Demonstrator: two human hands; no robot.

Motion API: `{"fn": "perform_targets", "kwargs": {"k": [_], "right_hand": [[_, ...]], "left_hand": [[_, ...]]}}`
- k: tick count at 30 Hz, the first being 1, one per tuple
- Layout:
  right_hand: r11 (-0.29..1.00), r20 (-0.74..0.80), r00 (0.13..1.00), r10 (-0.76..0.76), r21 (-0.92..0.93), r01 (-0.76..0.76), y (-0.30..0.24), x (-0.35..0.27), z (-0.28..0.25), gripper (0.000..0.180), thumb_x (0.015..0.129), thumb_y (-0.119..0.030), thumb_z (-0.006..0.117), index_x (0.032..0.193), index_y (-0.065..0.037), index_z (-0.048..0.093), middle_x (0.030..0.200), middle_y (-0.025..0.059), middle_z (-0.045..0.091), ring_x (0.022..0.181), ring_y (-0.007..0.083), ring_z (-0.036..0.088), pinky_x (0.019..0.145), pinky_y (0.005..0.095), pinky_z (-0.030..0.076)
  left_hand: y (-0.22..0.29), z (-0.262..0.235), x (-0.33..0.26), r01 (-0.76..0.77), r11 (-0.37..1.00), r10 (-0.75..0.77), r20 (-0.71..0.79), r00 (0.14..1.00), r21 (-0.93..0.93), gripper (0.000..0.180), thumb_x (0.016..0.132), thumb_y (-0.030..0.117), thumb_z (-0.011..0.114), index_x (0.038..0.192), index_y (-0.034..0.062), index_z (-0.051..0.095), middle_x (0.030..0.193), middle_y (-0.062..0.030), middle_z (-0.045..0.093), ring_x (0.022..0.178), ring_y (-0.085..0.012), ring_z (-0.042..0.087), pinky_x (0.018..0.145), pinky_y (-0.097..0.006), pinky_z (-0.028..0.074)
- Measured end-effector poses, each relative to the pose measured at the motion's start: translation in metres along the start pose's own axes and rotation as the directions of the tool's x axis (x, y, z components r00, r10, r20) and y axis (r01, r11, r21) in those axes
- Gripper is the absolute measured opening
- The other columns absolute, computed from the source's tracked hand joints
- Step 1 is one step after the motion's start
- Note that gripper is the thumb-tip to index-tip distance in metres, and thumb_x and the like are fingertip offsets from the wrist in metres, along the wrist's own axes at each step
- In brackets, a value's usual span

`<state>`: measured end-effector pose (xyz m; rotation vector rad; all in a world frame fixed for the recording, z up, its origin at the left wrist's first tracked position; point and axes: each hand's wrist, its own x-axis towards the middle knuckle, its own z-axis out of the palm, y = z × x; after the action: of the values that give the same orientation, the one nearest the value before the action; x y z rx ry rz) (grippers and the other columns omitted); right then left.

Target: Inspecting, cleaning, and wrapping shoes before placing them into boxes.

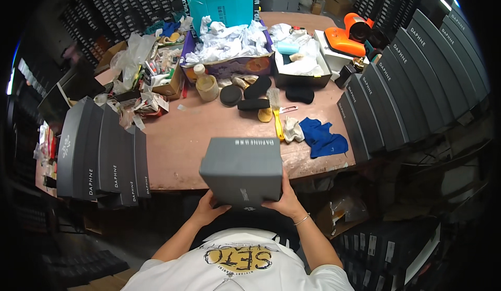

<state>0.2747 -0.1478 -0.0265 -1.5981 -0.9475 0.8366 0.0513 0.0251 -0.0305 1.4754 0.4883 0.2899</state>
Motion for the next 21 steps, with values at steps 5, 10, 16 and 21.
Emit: {"fn": "perform_targets", "kwargs": {"k": [5, 10, 16, 21], "right_hand": [[0.980, 0.052, 0.989, -0.136, -0.140, 0.142, -0.028, -0.004, 0.004, 0.124, 0.050, -0.010, 0.088, 0.149, -0.006, 0.014, 0.146, 0.0157, 0.035, 0.134, 0.0292, 0.036, 0.111, 0.0380, 0.027], [0.945, 0.098, 0.971, -0.219, -0.228, 0.236, -0.034, -0.007, 0.017, 0.126, 0.051, -0.019, 0.090, 0.150, -0.006, 0.013, 0.146, 0.0170, 0.032, 0.135, 0.0297, 0.034, 0.112, 0.0391, 0.026], [0.993, -0.001, 0.995, -0.099, -0.062, 0.099, -0.039, -0.006, 0.024, 0.121, 0.053, -0.017, 0.087, 0.150, -0.005, 0.015, 0.147, 0.0154, 0.032, 0.134, 0.0273, 0.035, 0.112, 0.0368, 0.026], [0.986, 0.035, 0.990, -0.138, 0.103, 0.134, -0.073, 0.040, -0.007, 0.097, 0.071, -0.025, 0.081, 0.148, -0.005, 0.026, 0.145, 0.0163, 0.036, 0.134, 0.0244, 0.034, 0.110, 0.0361, 0.028]], "left_hand": [[0.011, -0.001, -0.015, -0.111, 0.991, 0.100, -0.144, 0.985, -0.069, 0.049, 0.070, -0.008, 0.076, 0.114, 0.0021, 0.056, 0.111, -0.0056, 0.060, 0.103, -0.0166, 0.057, 0.093, -0.032, 0.045], [0.017, -0.014, -0.027, -0.134, 0.972, 0.095, -0.196, 0.976, -0.195, 0.051, 0.069, -0.005, 0.077, 0.115, 0.0023, 0.056, 0.108, -0.0061, 0.061, 0.105, -0.0174, 0.055, 0.094, -0.033, 0.044], [-0.028, -0.035, -0.015, 0.162, 0.966, -0.167, 0.011, 0.986, 0.201, 0.066, 0.069, 0.013, 0.080, 0.126, 0.0012, 0.050, 0.117, -0.0086, 0.058, 0.109, -0.0219, 0.054, 0.097, -0.039, 0.042], [-0.005, 0.012, 0.018, -0.055, 0.917, 0.028, -0.074, 0.997, -0.395, 0.065, 0.073, 0.022, 0.072, 0.129, 0.0006, 0.048, 0.121, -0.0110, 0.057, 0.112, -0.0243, 0.055, 0.099, -0.036, 0.042]]}}
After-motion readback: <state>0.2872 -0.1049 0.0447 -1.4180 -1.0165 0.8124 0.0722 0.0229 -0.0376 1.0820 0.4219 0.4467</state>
